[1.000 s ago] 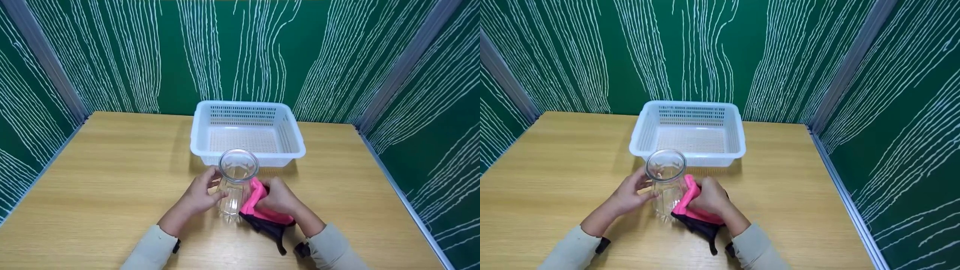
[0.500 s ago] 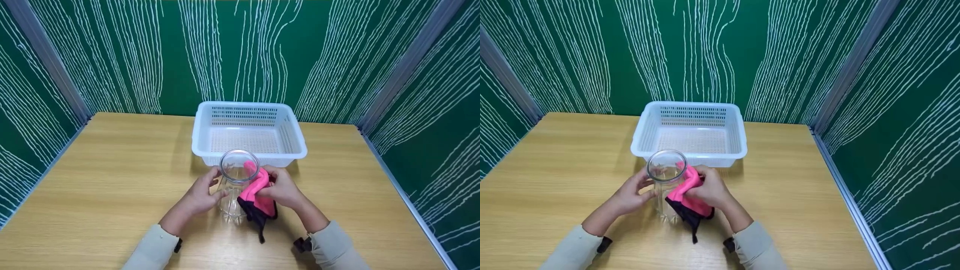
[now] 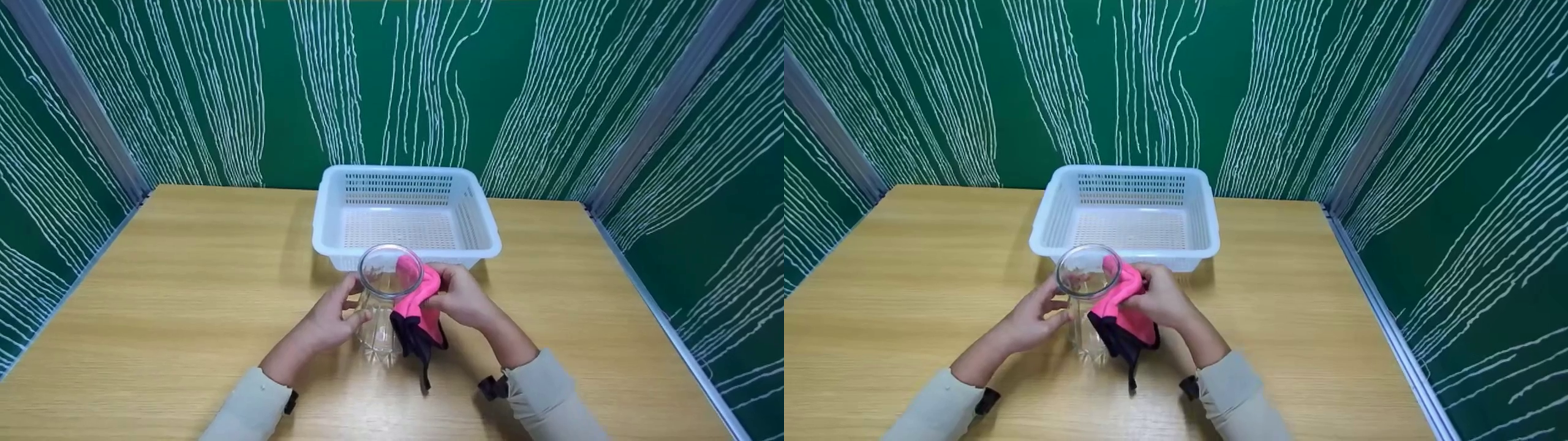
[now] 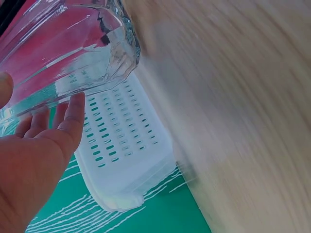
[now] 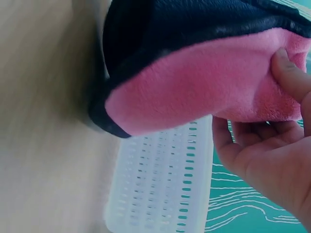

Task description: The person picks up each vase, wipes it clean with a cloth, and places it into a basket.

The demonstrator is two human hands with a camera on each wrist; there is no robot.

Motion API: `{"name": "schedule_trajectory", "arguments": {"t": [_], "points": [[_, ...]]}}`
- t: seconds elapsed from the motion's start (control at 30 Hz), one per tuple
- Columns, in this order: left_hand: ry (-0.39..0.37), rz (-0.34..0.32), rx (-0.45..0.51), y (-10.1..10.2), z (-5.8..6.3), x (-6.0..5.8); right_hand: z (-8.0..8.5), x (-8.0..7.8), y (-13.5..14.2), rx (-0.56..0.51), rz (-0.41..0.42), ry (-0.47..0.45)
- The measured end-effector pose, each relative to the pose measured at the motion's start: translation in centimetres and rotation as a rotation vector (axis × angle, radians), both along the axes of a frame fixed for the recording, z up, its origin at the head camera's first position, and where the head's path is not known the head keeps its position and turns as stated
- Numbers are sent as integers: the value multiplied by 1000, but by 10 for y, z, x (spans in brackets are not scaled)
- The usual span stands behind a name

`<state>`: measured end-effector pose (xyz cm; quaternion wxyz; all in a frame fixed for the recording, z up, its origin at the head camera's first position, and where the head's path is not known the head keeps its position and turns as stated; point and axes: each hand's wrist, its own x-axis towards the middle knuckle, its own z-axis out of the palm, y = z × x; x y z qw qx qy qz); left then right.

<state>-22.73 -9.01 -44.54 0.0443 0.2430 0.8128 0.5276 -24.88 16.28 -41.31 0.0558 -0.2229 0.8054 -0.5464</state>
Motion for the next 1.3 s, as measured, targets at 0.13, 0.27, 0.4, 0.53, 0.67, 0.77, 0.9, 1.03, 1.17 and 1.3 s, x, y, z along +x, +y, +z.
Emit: {"name": "schedule_trajectory", "arguments": {"t": [0.13, 0.27, 0.4, 0.53, 0.67, 0.77, 0.9, 1.03, 1.17, 1.3], "points": [[17, 2, 10, 0, -2, 0, 0, -4, 1, 63, 46, -18], [23, -2, 9, 1, -2, 1, -8, -8, 4, 126, 69, -23], [4, -3, 5, 1, -1, 2, -19, -10, 6, 152, 71, -26], [-4, -1, 8, 2, 0, 2, -28, -11, 8, 206, 74, -15], [3, 6, 3, 3, 2, 4, -35, -10, 9, 309, 78, 8], [-1, 6, -1, 3, 5, 4, -37, -10, 9, 357, 74, 16], [10, 11, -9, 3, 7, 5, -37, -9, 8, 382, 60, 21], [81, 41, -46, 1, 7, 5, -37, -9, 8, 394, 58, 54], [129, 64, -60, 0, 6, 6, -37, -9, 9, 392, 65, 85], [103, 81, -38, 0, 6, 6, -38, -9, 10, 369, 52, 41]]}}
